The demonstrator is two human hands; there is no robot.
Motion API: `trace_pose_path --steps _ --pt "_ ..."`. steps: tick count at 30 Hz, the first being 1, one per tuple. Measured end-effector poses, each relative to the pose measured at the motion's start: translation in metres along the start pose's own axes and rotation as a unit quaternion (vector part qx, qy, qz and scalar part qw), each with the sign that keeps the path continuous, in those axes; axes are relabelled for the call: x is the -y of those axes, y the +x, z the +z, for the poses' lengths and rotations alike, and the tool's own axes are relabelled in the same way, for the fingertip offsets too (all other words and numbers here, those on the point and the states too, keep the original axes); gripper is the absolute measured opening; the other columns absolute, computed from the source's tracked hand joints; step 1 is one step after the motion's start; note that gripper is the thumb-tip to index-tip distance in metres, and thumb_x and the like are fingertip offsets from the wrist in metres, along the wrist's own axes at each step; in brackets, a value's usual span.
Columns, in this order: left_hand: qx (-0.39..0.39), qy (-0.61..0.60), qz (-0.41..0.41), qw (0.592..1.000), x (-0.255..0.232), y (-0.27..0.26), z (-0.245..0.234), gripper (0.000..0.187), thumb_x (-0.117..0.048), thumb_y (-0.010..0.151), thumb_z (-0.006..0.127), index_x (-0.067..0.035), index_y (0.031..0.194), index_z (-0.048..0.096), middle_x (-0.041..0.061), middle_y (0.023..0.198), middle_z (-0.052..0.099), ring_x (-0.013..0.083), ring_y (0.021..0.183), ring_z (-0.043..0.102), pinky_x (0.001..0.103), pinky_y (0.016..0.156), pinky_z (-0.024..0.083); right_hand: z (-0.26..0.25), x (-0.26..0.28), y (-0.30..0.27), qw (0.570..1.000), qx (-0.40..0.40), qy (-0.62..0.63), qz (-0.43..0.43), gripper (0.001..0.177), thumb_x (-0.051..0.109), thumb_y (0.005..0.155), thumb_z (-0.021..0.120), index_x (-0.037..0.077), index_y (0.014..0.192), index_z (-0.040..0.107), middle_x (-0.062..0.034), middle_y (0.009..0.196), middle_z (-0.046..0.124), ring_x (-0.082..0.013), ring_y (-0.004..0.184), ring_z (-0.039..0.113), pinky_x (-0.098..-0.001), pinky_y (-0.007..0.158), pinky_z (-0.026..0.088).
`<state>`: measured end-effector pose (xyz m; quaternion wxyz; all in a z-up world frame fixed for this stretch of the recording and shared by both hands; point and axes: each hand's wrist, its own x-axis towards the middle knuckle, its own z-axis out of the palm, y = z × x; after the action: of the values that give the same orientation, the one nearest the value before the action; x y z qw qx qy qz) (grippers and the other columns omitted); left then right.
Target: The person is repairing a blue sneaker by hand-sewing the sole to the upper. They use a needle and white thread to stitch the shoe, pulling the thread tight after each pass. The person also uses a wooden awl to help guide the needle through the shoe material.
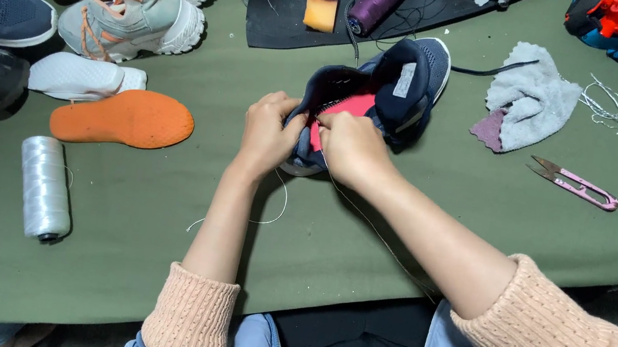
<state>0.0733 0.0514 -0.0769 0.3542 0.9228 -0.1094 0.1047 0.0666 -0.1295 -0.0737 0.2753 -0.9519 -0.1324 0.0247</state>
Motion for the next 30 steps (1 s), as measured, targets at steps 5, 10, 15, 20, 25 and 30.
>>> trace_pose_path --steps 5,10,15,20,25,30 --pt "0.000 0.001 0.012 1.000 0.004 0.000 0.000 0.017 -0.017 0.092 0.069 -0.012 0.104 0.079 0.009 0.084 0.068 0.0326 0.089 0.067 0.040 0.082 0.053 0.000 0.004 -0.002 0.984 0.073 0.120 0.114 0.031 0.032 0.096 0.058 0.035 0.120 0.076 -0.0181 0.104 0.077 -0.0409 0.114 0.069 -0.0511 0.099 0.054" --pt "-0.009 0.008 0.018 1.000 0.008 -0.003 0.002 0.019 -0.017 0.090 0.070 -0.010 0.105 0.080 0.011 0.083 0.068 0.0355 0.088 0.067 0.044 0.082 0.053 0.015 0.010 -0.021 0.859 -0.311 -0.316 -0.255 0.013 0.011 0.089 0.061 0.008 0.096 0.072 -0.0044 0.061 0.053 -0.0187 0.047 0.063 -0.0375 0.044 0.055" --pt "-0.014 0.011 0.037 0.999 0.001 0.003 0.006 0.017 -0.017 0.089 0.070 -0.013 0.102 0.080 0.009 0.079 0.064 0.0330 0.086 0.066 0.042 0.078 0.053 -0.026 0.002 0.012 0.998 0.036 0.055 0.021 0.018 0.020 0.089 0.061 0.017 0.085 0.078 -0.0075 0.058 0.068 -0.0319 0.071 0.075 -0.0484 0.067 0.059" --pt "-0.020 0.003 0.033 0.999 0.009 0.000 0.002 0.019 -0.013 0.087 0.071 -0.012 0.103 0.080 0.008 0.080 0.066 0.0306 0.085 0.067 0.040 0.080 0.054 -0.006 0.007 0.003 0.989 0.068 0.092 0.096 0.026 0.032 0.094 0.065 0.031 0.117 0.077 -0.0156 0.102 0.077 -0.0376 0.113 0.069 -0.0505 0.095 0.057" --pt "-0.018 0.018 0.045 0.999 0.004 -0.005 0.000 0.020 -0.013 0.088 0.071 -0.007 0.105 0.079 0.012 0.083 0.067 0.0353 0.087 0.067 0.045 0.080 0.054 0.010 0.004 -0.025 0.905 -0.200 -0.287 -0.241 0.030 0.008 0.091 0.058 0.007 0.117 0.071 -0.0069 0.069 0.057 -0.0286 0.049 0.069 -0.0497 0.043 0.055" --pt "-0.065 -0.013 0.072 0.995 -0.019 -0.015 -0.005 0.019 -0.011 0.087 0.072 -0.007 0.104 0.078 0.009 0.083 0.066 0.0310 0.084 0.065 0.042 0.080 0.054 -0.018 0.012 -0.046 0.983 -0.110 -0.104 -0.105 0.017 0.025 0.102 0.057 0.017 0.107 0.071 -0.0133 0.078 0.067 -0.0428 0.062 0.073 -0.0554 0.053 0.059"
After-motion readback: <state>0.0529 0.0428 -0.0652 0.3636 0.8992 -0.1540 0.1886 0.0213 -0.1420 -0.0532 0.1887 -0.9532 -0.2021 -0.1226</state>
